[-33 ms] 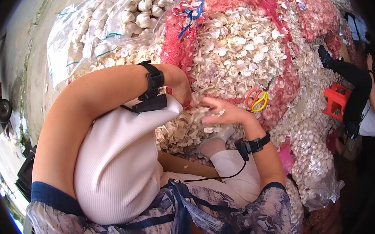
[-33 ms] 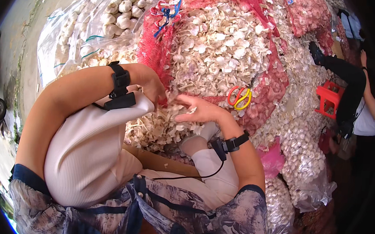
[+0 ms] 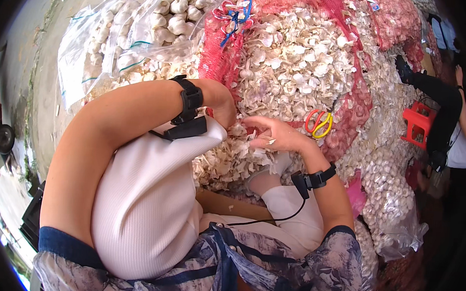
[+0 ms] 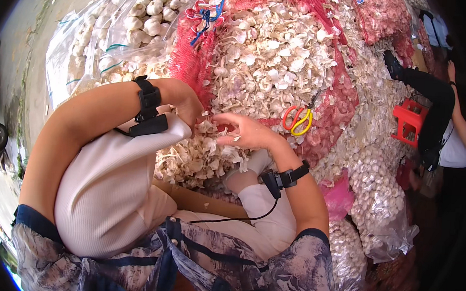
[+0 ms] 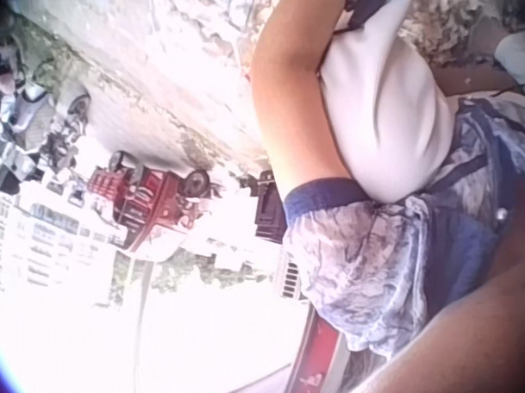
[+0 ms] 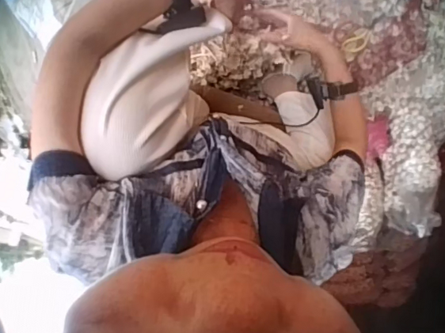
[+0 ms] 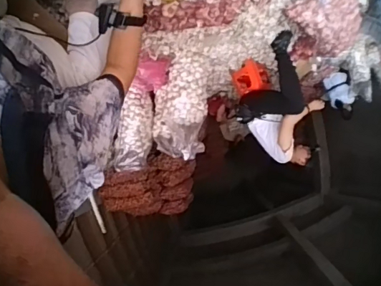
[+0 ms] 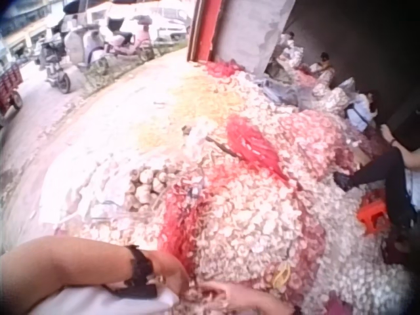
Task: The person picks up a garlic bulb from a pile, trims the roots using shears, and peels away the outer skin by hand. After cleaning the bulb, the person places it into a bag and reaches back into the pile for another bulb.
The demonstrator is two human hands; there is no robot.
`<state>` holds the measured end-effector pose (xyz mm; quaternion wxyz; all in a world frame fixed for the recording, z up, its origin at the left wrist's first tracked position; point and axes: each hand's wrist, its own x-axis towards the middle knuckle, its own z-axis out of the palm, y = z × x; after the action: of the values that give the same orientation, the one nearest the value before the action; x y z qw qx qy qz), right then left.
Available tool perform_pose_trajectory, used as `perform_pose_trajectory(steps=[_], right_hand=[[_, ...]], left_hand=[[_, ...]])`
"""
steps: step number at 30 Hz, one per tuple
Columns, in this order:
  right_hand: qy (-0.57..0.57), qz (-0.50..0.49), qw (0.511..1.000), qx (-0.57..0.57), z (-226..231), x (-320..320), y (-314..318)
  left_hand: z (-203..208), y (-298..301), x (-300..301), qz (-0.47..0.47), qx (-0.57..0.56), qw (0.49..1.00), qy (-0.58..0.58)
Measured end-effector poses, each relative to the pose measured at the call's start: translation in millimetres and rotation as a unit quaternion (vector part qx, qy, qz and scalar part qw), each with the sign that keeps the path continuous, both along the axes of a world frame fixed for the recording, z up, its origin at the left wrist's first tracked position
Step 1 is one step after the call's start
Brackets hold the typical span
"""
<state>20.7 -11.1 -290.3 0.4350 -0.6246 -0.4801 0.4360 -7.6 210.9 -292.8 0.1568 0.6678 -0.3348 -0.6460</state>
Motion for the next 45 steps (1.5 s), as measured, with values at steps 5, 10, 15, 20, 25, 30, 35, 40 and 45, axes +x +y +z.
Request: perform_pose_trajectory(steps=[5, 10, 15, 20, 25, 30, 35, 40, 45], right_hand=[[-0.275, -0.299, 0.870, -0.280, -51, 50, 22], [-0.323, -0.290, 0.839, -0.329, -85, 7, 57], [-0.217, -0.391, 0.870, -0.207, -110, 16, 33], [0.005, -0.505, 0.827, -0.247, -104, 53, 0], [-0.028, -0.418, 0.872, -0.252, -92, 64, -39], [-0.298, -0.197, 0.878, -0.320, -68, -7, -10], [-0.227, -0.297, 0.868, -0.328, -100, 1, 26], [0.031, -0.420, 0.862, -0.283, -125, 36, 6], [0.437, -0.468, 0.765, -0.071, -60, 61, -3]], left_hand=[[1, -8, 5, -0.029, -0.032, 0.999, -0.009], [3, -2, 5, 0.005, 0.004, 0.998, 0.056], [5, 2, 4, 0.010, -0.010, 1.000, 0.027], [6, 2, 2, 0.018, -0.026, 0.999, 0.004], [-2, -8, 8, -0.012, 0.004, 0.999, 0.035], [1, -6, 4, -0.007, -0.001, 1.000, 0.026], [-8, -4, -1, -0.007, -0.016, 1.000, 0.002], [5, -8, 10, 0.011, 0.028, 0.998, 0.061], [-14, -8, 3, -0.002, 0.020, 0.999, 0.041]])
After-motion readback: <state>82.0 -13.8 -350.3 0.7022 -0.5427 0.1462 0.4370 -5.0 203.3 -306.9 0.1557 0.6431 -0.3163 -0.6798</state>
